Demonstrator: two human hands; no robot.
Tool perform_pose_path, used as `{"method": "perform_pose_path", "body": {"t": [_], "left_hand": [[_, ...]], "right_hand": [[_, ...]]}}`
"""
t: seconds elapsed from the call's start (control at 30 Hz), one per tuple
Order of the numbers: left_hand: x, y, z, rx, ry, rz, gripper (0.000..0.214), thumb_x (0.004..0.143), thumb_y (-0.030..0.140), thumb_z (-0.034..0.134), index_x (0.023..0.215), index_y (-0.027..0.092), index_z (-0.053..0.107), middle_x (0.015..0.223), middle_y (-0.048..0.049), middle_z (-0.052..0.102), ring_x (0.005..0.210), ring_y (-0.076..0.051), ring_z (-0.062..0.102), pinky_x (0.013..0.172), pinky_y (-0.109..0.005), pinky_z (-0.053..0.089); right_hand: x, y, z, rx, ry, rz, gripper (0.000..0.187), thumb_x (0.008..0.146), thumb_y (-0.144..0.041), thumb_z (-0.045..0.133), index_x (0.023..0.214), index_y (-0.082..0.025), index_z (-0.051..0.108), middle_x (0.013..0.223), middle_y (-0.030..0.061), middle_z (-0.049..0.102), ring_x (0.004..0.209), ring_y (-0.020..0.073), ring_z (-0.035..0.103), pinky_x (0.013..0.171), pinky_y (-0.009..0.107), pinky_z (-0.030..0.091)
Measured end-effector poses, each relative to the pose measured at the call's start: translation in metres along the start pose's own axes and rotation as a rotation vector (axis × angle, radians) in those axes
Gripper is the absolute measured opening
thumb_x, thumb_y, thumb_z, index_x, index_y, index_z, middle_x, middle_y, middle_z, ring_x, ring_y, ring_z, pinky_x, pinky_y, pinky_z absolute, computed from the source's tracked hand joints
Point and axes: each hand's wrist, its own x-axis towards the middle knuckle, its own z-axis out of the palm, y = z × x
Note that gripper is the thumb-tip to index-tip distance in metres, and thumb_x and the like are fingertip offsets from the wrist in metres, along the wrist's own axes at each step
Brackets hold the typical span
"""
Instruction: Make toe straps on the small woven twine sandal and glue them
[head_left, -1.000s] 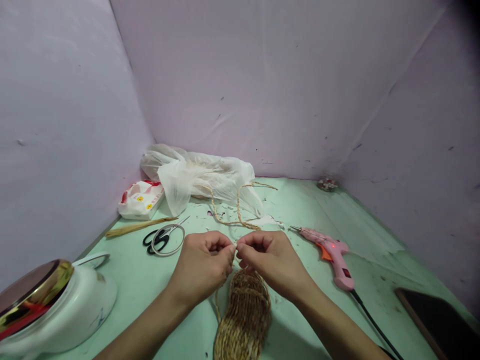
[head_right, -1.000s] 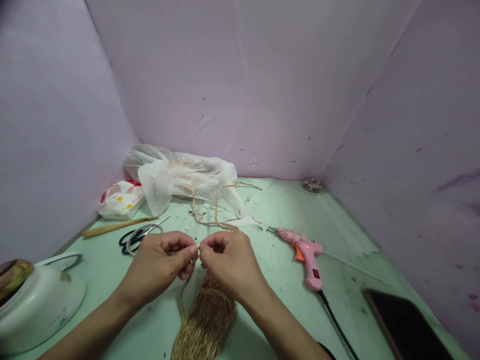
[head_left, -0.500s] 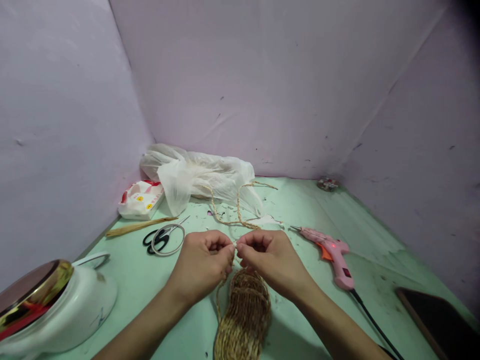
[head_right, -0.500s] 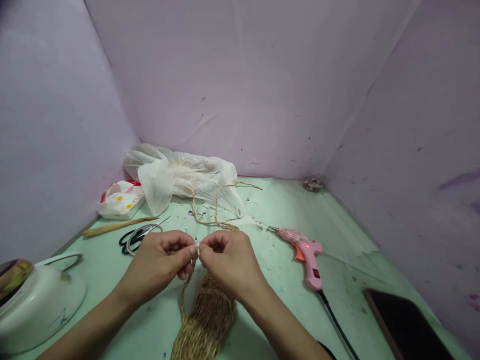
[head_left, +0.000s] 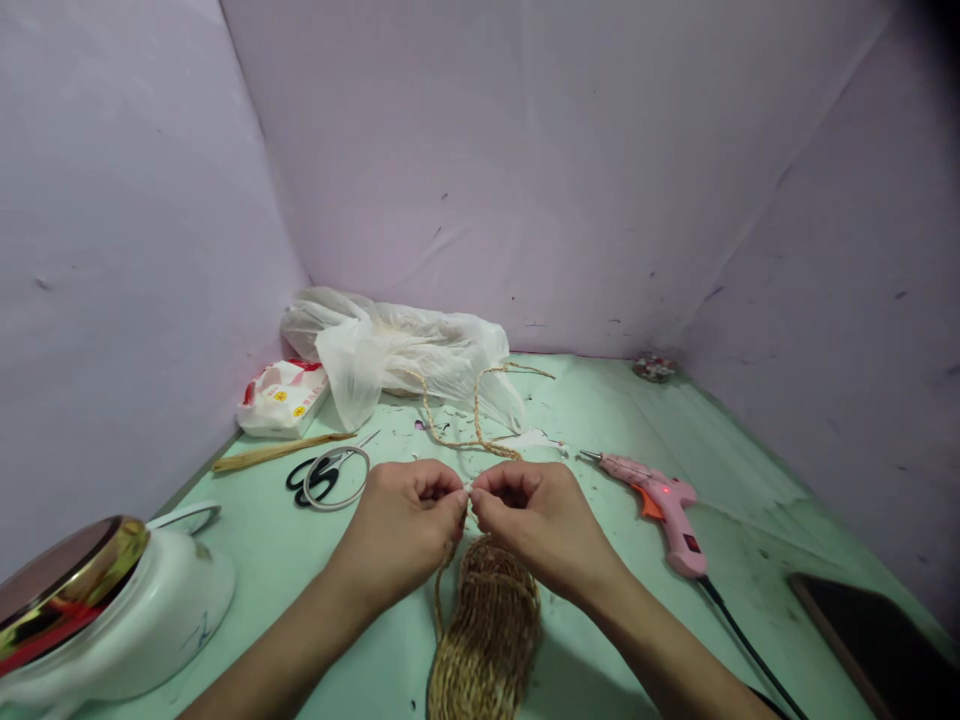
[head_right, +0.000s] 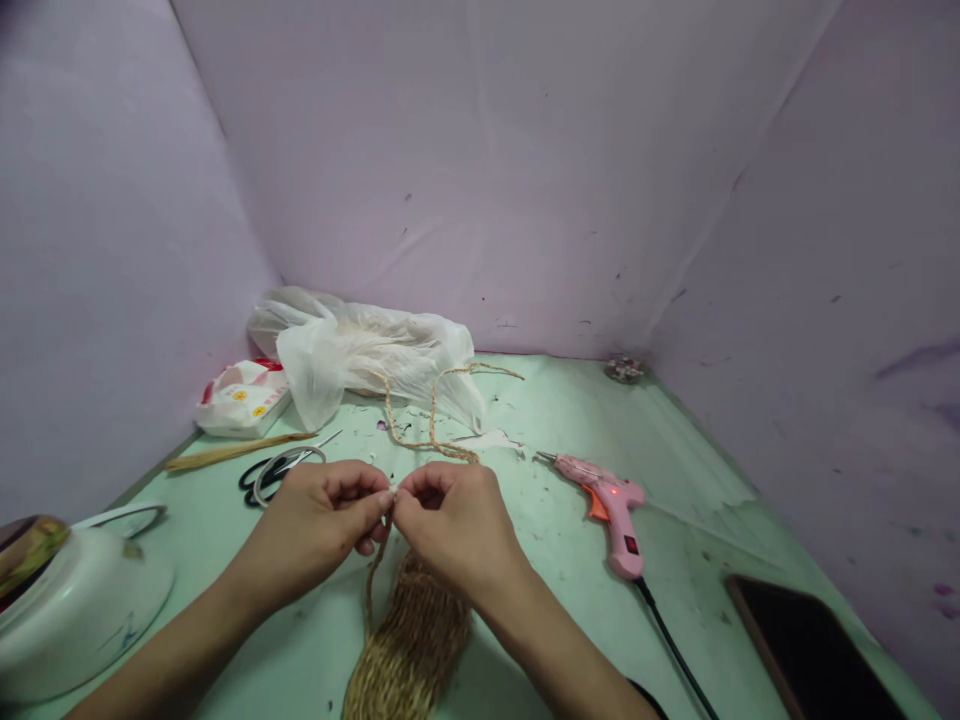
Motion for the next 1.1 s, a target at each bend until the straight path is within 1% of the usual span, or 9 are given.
{"method": "perform_pose_path", "body": {"t": [0.13, 0.3, 0.43, 0.5, 0.63, 0.73, 0.87, 1.0, 1.1], "left_hand": [[-0.0002, 0.0002, 0.0005, -0.015, -0.018, -0.010, 0.012, 0.068, 0.024, 0.054, 0.063, 0.016, 0.061, 0.047, 0.0025, 0.054, 0.044, -0.011, 0.049, 0.045, -0.022, 0.040], [-0.0007, 0.0003, 0.0014, 0.002, 0.000, -0.007, 0.014, 0.069, 0.025, 0.054, 0.062, 0.016, 0.061, 0.047, 0.0026, 0.054, 0.044, -0.011, 0.049, 0.045, -0.022, 0.040], [-0.0011, 0.0024, 0.0024, -0.054, 0.025, -0.069, 0.010, 0.067, 0.022, 0.053, 0.065, 0.017, 0.062, 0.046, 0.0036, 0.054, 0.043, -0.011, 0.050, 0.045, -0.022, 0.041], [-0.0014, 0.0030, 0.0027, -0.058, 0.049, -0.059, 0.009, 0.066, 0.021, 0.054, 0.067, 0.017, 0.062, 0.048, 0.0036, 0.055, 0.043, -0.011, 0.050, 0.045, -0.022, 0.041], [-0.0024, 0.0040, 0.0019, 0.017, 0.076, 0.002, 0.011, 0.067, 0.024, 0.056, 0.063, 0.016, 0.063, 0.051, 0.0013, 0.058, 0.047, -0.012, 0.051, 0.047, -0.022, 0.041], [-0.0031, 0.0046, 0.0013, 0.021, 0.081, -0.004, 0.013, 0.068, 0.024, 0.056, 0.062, 0.016, 0.064, 0.049, 0.0011, 0.057, 0.047, -0.012, 0.050, 0.047, -0.022, 0.040], [-0.0032, 0.0042, 0.0014, 0.021, 0.070, 0.025, 0.013, 0.068, 0.022, 0.055, 0.062, 0.016, 0.064, 0.051, 0.0011, 0.058, 0.049, -0.012, 0.050, 0.048, -0.022, 0.039], [-0.0024, 0.0044, 0.0013, -0.014, 0.071, 0.003, 0.011, 0.066, 0.020, 0.056, 0.063, 0.015, 0.066, 0.049, 0.0017, 0.057, 0.048, -0.011, 0.049, 0.048, -0.021, 0.039], [-0.0016, 0.0049, 0.0008, -0.051, 0.079, -0.012, 0.010, 0.065, 0.020, 0.058, 0.064, 0.014, 0.067, 0.050, 0.0014, 0.058, 0.049, -0.011, 0.050, 0.049, -0.021, 0.041]], "right_hand": [[0.0007, 0.0016, -0.0002, -0.009, -0.001, -0.023, 0.013, 0.064, -0.019, 0.052, 0.058, -0.016, 0.063, 0.050, -0.0023, 0.055, 0.045, 0.0072, 0.044, 0.041, 0.017, 0.033], [-0.0007, 0.0020, -0.0001, -0.089, 0.029, -0.107, 0.014, 0.066, -0.019, 0.052, 0.057, -0.016, 0.062, 0.050, -0.0021, 0.057, 0.047, 0.0083, 0.047, 0.044, 0.018, 0.034], [-0.0029, 0.0023, 0.0008, -0.111, 0.044, -0.150, 0.015, 0.067, -0.019, 0.051, 0.058, -0.017, 0.063, 0.051, -0.0017, 0.059, 0.047, 0.0094, 0.050, 0.044, 0.018, 0.035], [-0.0037, 0.0023, 0.0012, -0.106, 0.052, -0.157, 0.015, 0.067, -0.018, 0.051, 0.058, -0.017, 0.063, 0.051, -0.0018, 0.059, 0.047, 0.0096, 0.051, 0.044, 0.018, 0.035], [-0.0044, 0.0013, 0.0011, -0.098, 0.057, -0.160, 0.014, 0.066, -0.018, 0.052, 0.057, -0.017, 0.063, 0.050, -0.0019, 0.059, 0.047, 0.0092, 0.051, 0.044, 0.018, 0.035], [-0.0043, 0.0006, 0.0009, -0.087, 0.052, -0.153, 0.015, 0.067, -0.019, 0.052, 0.058, -0.016, 0.064, 0.051, -0.0016, 0.059, 0.047, 0.0090, 0.050, 0.044, 0.018, 0.035], [-0.0037, 0.0002, 0.0017, -0.067, 0.028, -0.112, 0.015, 0.066, -0.019, 0.052, 0.059, -0.015, 0.065, 0.050, -0.0013, 0.059, 0.046, 0.0083, 0.049, 0.042, 0.017, 0.034], [-0.0037, -0.0008, 0.0019, -0.032, 0.013, -0.098, 0.016, 0.067, -0.018, 0.052, 0.060, -0.015, 0.066, 0.051, -0.0007, 0.061, 0.046, 0.0086, 0.050, 0.042, 0.017, 0.036], [-0.0050, -0.0020, -0.0001, -0.025, -0.016, -0.141, 0.019, 0.069, -0.016, 0.051, 0.062, -0.016, 0.069, 0.054, -0.0004, 0.064, 0.049, 0.0093, 0.052, 0.045, 0.017, 0.038]]}}
